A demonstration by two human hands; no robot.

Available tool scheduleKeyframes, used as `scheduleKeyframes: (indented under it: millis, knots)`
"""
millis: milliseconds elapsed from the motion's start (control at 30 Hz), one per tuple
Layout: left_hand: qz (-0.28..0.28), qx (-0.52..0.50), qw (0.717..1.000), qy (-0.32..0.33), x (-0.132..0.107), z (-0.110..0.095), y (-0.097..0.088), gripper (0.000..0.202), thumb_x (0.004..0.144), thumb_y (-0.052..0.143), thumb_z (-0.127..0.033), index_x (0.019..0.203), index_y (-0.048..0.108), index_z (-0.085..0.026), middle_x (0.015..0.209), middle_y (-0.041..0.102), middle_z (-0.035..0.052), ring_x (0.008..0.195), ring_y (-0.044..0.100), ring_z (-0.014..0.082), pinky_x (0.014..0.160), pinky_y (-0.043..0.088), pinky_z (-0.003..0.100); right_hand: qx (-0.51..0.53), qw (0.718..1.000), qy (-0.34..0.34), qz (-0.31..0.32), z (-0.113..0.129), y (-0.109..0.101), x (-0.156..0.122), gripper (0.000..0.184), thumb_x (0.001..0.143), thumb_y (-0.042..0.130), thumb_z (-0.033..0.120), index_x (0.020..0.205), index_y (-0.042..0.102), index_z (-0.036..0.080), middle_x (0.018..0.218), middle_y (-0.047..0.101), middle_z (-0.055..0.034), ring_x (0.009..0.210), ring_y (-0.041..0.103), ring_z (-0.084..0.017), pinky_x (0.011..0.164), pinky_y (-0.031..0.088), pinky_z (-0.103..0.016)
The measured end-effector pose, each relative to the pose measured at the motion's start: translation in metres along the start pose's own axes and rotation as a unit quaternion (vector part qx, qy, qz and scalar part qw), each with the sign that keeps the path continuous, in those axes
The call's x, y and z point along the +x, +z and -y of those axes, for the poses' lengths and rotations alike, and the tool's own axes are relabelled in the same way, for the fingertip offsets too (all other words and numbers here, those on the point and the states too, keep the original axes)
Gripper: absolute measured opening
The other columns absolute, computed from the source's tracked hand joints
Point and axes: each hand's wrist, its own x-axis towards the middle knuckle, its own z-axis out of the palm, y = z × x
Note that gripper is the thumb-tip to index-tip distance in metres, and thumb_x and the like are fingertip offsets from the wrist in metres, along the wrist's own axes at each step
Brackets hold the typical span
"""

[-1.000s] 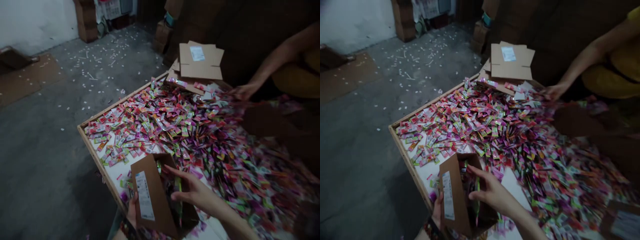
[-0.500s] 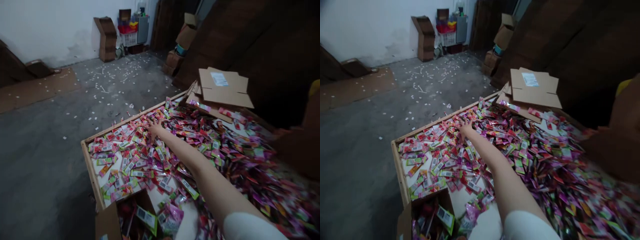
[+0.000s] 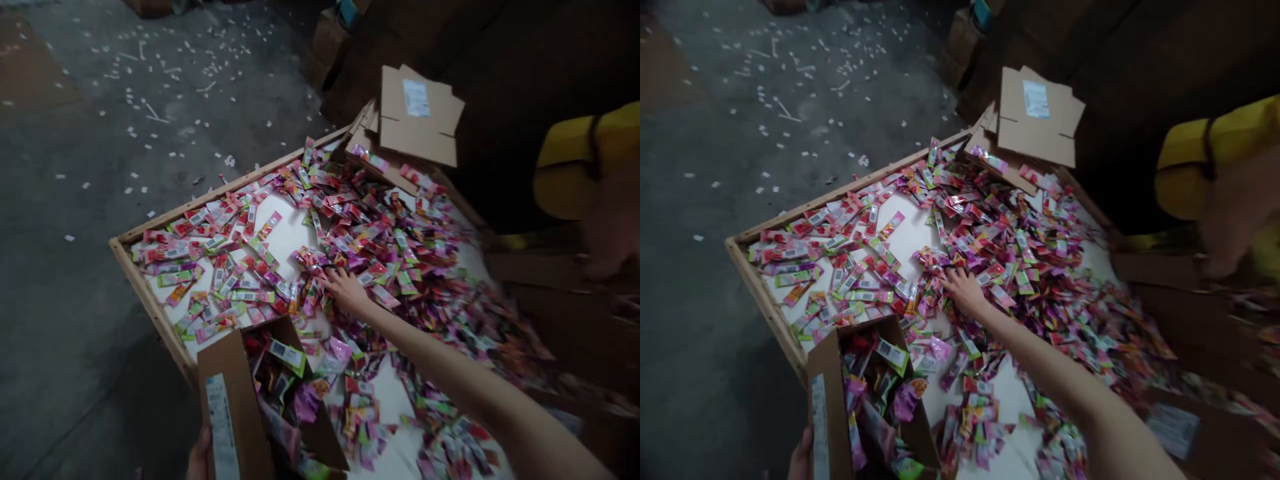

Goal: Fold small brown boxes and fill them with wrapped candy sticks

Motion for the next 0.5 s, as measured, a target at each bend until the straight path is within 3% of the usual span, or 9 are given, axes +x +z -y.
scheduleKeyframes:
  millis: [67, 200, 267, 367, 433, 500]
  knots:
    - [0.009, 0.016, 1.0, 0.0, -0.002, 0.004, -0.012, 0.034, 0.069, 0.074, -0.022, 0.103, 0.076, -0.022, 0.095, 0.076, 0.0101, 0.115, 0.06, 0.0388, 0.107, 0.04, 0.054, 0.012, 1.0, 0.006, 0.004, 0.005, 0.001, -0.017, 0.066, 0.078, 0.064, 0.019, 0.141, 0.045, 0.028, 0.152, 0.033, -0.0164, 0.132, 0.035, -0.04, 0.094, 0.04, -0.053]
    - [0.042, 0.019, 0.999, -0.021, -0.011, 0.018, -0.028, 0.022, 0.072, 0.072, -0.035, 0.084, 0.08, -0.018, 0.094, 0.076, 0.0129, 0.113, 0.061, 0.0384, 0.106, 0.04, 0.054, 0.071, 0.997, 0.032, 0.017, 0.016, -0.004, -0.044, 0.103, 0.061, 0.08, 0.046, 0.149, 0.031, 0.027, 0.158, 0.019, -0.0164, 0.138, 0.021, -0.047, 0.105, 0.018, -0.066]
    - [0.044, 0.012, 0.999, -0.021, -0.017, 0.026, -0.034, 0.023, 0.072, 0.072, -0.038, 0.081, 0.08, -0.018, 0.092, 0.076, 0.0125, 0.112, 0.062, 0.038, 0.105, 0.042, 0.053, 0.083, 0.996, 0.036, 0.009, 0.024, -0.013, -0.054, 0.092, 0.066, 0.074, 0.053, 0.145, 0.041, 0.021, 0.156, 0.023, -0.0176, 0.139, 0.022, -0.045, 0.108, 0.011, -0.065]
    - [0.041, 0.017, 0.999, 0.004, -0.027, 0.038, -0.044, 0.021, 0.075, 0.069, -0.035, 0.08, 0.08, -0.017, 0.086, 0.077, 0.011, 0.109, 0.064, 0.0362, 0.104, 0.042, 0.051, 0.097, 0.993, 0.058, 0.018, 0.037, -0.033, -0.06, 0.055, 0.082, 0.059, 0.051, 0.121, 0.063, 0.013, 0.14, 0.049, -0.0211, 0.126, 0.045, -0.037, 0.109, 0.015, -0.06]
    - [0.041, 0.02, 0.999, 0.021, -0.035, 0.047, -0.053, 0.021, 0.076, 0.069, -0.034, 0.083, 0.08, -0.017, 0.088, 0.077, 0.0117, 0.11, 0.064, 0.0362, 0.105, 0.041, 0.051, 0.091, 0.986, 0.13, 0.041, 0.044, -0.047, -0.058, 0.044, 0.088, 0.051, 0.047, 0.105, 0.07, 0.012, 0.118, 0.064, -0.021, 0.112, 0.056, -0.036, 0.106, 0.02, -0.062]
    - [0.031, 0.016, 0.999, 0.039, -0.042, 0.054, -0.064, 0.02, 0.074, 0.07, -0.031, 0.085, 0.08, -0.017, 0.092, 0.076, 0.0126, 0.113, 0.062, 0.037, 0.107, 0.04, 0.051, 0.074, 0.974, 0.209, 0.034, 0.051, -0.055, -0.051, 0.036, 0.09, 0.048, 0.038, 0.097, 0.072, 0.011, 0.099, 0.07, -0.0201, 0.104, 0.059, -0.038, 0.1, 0.024, -0.064]
